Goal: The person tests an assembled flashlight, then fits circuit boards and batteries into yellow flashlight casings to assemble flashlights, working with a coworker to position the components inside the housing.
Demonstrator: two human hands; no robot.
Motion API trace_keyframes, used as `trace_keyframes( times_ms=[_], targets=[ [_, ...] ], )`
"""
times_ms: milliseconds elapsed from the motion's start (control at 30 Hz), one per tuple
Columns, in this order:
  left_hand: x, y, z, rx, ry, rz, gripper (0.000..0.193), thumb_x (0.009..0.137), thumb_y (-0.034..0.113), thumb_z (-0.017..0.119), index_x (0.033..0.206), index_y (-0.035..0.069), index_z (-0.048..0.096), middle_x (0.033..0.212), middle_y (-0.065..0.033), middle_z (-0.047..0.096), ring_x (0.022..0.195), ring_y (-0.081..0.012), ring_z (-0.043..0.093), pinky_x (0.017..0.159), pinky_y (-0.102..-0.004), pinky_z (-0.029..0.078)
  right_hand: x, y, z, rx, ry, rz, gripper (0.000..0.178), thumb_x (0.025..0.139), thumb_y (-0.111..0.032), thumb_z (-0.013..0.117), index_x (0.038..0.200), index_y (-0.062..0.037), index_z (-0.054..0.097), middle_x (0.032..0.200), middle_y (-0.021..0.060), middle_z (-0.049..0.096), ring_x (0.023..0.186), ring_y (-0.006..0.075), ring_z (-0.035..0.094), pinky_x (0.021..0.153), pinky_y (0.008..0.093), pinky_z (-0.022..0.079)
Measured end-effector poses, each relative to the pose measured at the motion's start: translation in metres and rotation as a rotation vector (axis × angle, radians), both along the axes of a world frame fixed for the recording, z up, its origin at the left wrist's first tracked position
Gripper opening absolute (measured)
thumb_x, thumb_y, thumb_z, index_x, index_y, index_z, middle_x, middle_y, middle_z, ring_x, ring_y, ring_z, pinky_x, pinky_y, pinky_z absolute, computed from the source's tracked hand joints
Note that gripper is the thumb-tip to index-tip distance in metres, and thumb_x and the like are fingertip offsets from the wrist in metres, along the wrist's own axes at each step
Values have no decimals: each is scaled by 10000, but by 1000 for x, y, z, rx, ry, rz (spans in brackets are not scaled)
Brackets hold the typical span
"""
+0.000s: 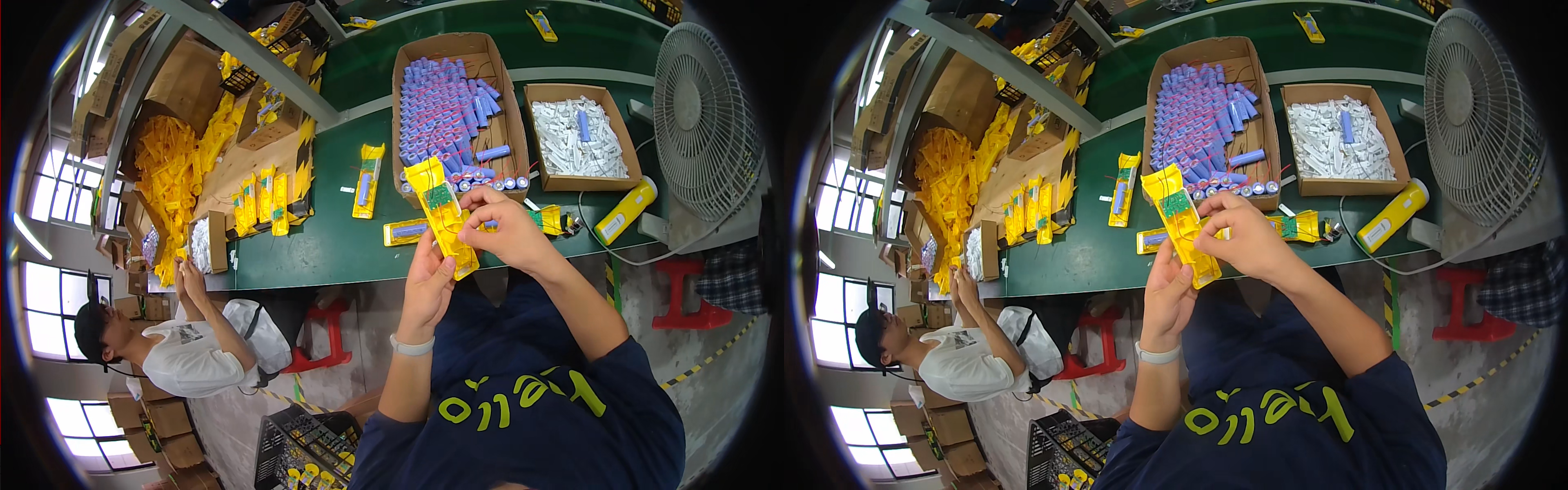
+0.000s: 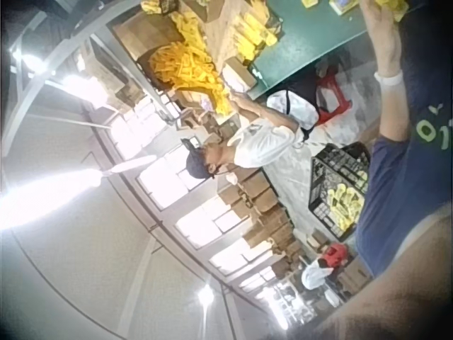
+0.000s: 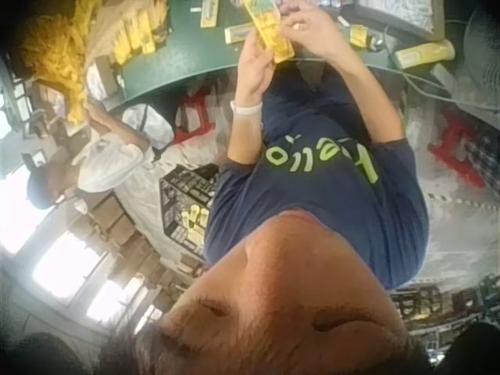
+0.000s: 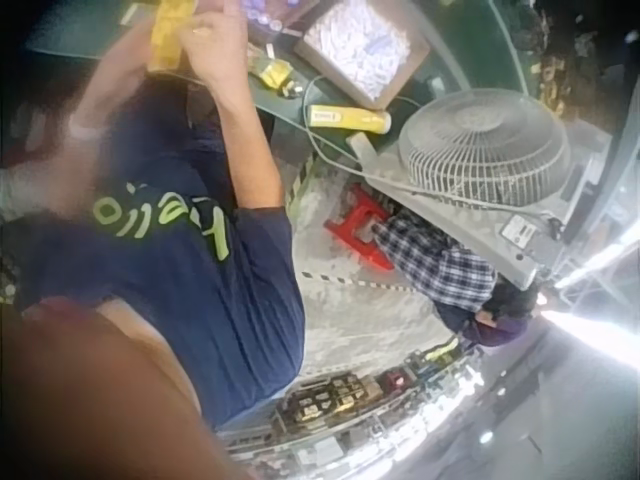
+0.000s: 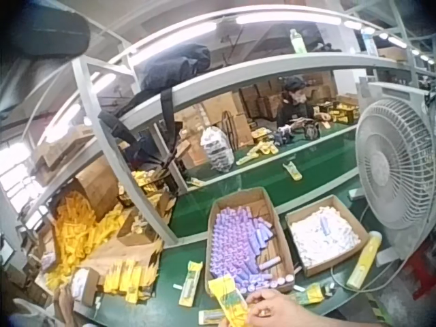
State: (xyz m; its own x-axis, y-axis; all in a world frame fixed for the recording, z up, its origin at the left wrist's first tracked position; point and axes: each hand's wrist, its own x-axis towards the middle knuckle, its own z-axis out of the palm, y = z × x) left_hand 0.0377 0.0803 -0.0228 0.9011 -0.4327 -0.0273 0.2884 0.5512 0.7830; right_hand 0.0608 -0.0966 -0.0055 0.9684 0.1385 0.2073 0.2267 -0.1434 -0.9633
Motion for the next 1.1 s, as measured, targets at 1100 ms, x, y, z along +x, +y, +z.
trace_keyframes(
  times_ms=[1100],
  targets=[
    [0,-2,-3,-52,42,10,657,898,92,633,1443,43,268,1340,-147,494,1247,-262,492,1060,-399,385,-22,3,16,20,200,-64,166,842,-123,687,881,37,662,736,86,682,655,129,659,626,257,520]
  ],
)
